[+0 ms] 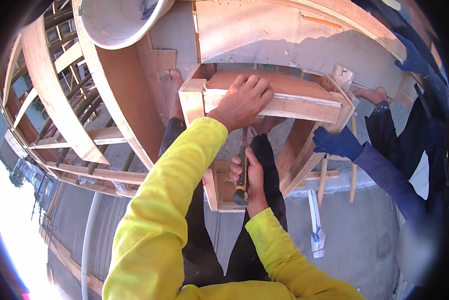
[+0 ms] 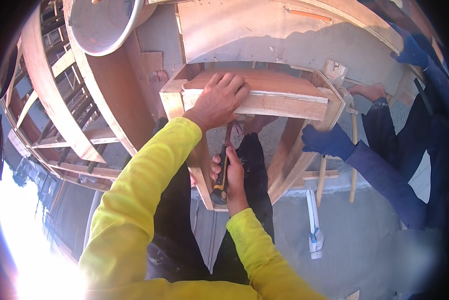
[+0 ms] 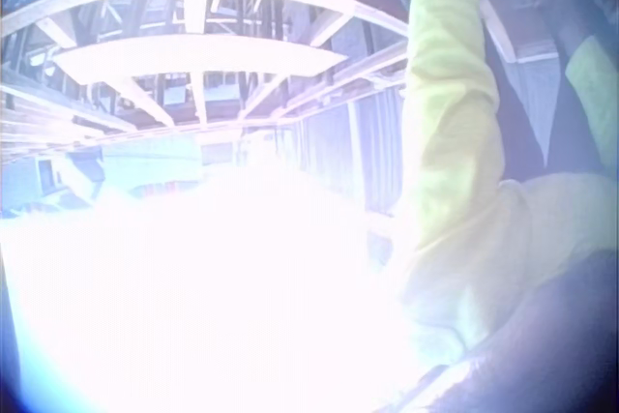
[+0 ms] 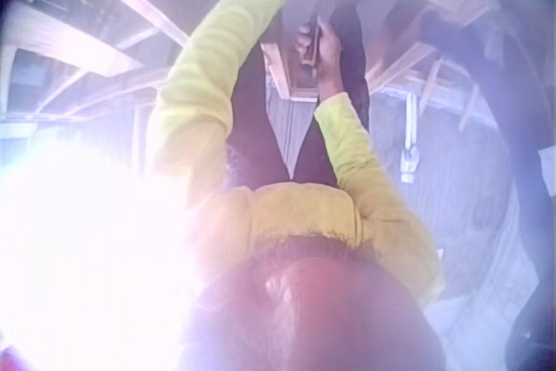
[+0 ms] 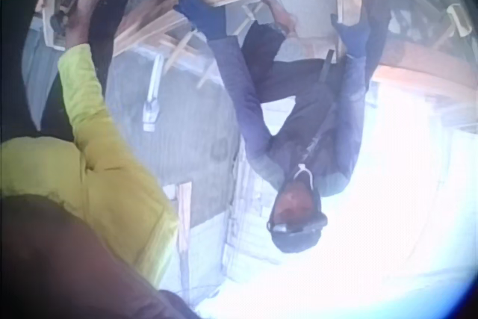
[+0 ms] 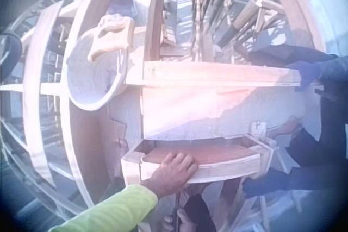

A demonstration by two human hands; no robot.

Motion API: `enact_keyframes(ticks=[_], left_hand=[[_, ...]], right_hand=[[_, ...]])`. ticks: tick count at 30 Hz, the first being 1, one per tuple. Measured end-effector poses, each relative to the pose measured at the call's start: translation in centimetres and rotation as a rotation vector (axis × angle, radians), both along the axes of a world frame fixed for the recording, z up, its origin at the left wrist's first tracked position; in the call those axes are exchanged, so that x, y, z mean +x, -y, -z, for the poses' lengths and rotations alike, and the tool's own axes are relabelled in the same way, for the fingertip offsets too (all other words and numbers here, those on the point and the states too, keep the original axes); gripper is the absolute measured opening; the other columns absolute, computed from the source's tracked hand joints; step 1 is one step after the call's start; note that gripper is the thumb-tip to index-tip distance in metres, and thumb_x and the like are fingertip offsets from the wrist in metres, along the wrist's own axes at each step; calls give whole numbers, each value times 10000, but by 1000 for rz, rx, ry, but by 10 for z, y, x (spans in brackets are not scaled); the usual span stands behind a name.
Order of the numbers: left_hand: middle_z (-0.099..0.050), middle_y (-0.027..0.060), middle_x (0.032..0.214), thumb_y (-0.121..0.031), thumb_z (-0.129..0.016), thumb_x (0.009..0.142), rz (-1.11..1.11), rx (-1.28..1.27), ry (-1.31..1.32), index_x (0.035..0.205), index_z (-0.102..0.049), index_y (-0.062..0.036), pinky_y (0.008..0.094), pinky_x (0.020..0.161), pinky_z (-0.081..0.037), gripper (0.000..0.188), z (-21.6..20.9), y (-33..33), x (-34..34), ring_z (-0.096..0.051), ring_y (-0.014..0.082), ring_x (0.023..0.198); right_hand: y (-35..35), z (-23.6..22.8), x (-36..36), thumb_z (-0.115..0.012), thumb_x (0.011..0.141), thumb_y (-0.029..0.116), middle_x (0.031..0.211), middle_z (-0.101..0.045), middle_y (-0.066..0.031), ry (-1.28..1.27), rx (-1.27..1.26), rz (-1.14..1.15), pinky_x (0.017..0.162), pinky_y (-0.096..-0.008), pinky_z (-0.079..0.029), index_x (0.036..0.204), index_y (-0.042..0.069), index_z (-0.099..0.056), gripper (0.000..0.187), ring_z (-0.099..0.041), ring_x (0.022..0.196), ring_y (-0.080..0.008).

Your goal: The person assembles a wooden structure by positioning planks and hammering nails into place. They repeatedly retrieve nails from a bucket and secure joints with a hammer while another person assists by holding pieces.

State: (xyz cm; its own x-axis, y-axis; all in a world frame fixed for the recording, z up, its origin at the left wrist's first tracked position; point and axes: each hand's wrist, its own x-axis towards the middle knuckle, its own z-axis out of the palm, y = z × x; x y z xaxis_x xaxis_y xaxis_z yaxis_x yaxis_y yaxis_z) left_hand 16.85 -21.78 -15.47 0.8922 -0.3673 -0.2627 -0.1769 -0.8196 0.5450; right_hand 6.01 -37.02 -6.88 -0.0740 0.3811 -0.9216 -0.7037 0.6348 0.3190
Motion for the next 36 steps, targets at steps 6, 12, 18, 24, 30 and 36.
enact_keyframes(ticks=[6,12,18,24,30,36], left_hand=[[-555,64,1088,-184,-703,734,-1,69,50,1128,-599,-80,378,895,-450,421,0,11,-6,-555,237,1063],[-565,62,1100,-183,-674,761,-2,53,29,1121,-602,-84,376,906,-439,380,6,2,6,-555,232,1074],[-556,57,1148,-266,-830,614,-52,97,29,1156,-595,-113,429,932,-434,611,5,10,-3,-534,256,1121],[-541,77,1196,-259,-894,549,-145,118,-95,1211,-574,-109,446,935,-438,750,11,6,14,-523,286,1154],[-536,92,1197,-241,-886,560,-219,78,-61,1236,-579,-113,468,973,-420,753,13,14,13,-518,325,1158],[-536,63,1155,-247,-836,595,-234,91,4,1199,-599,-138,450,921,-409,658,14,16,9,-520,276,1113]], right_hand=[[-5,-11,-10,-451,1085,314,822,-500,-35,56,-57,-12,447,-240,-445,1465,196,-432,398,-487,553,-101],[-21,-3,11,-455,1084,315,822,-501,-34,88,56,56,463,-250,-461,1417,184,-464,358,-499,570,-100],[-6,-17,10,-482,1071,327,802,-528,-43,162,-58,-27,469,-272,-455,1441,229,-439,384,-524,555,-132],[21,-18,14,-500,1060,335,816,-543,-30,111,-350,-39,499,-288,-452,1370,213,-465,336,-525,574,-135],[43,7,31,-494,1057,348,824,-534,-12,201,-418,33,525,-278,-444,1272,213,-489,254,-526,611,-114],[41,-10,56,-523,1056,324,845,-525,-30,199,-383,127,467,-266,-455,1258,231,-502,224,-519,575,-115]])
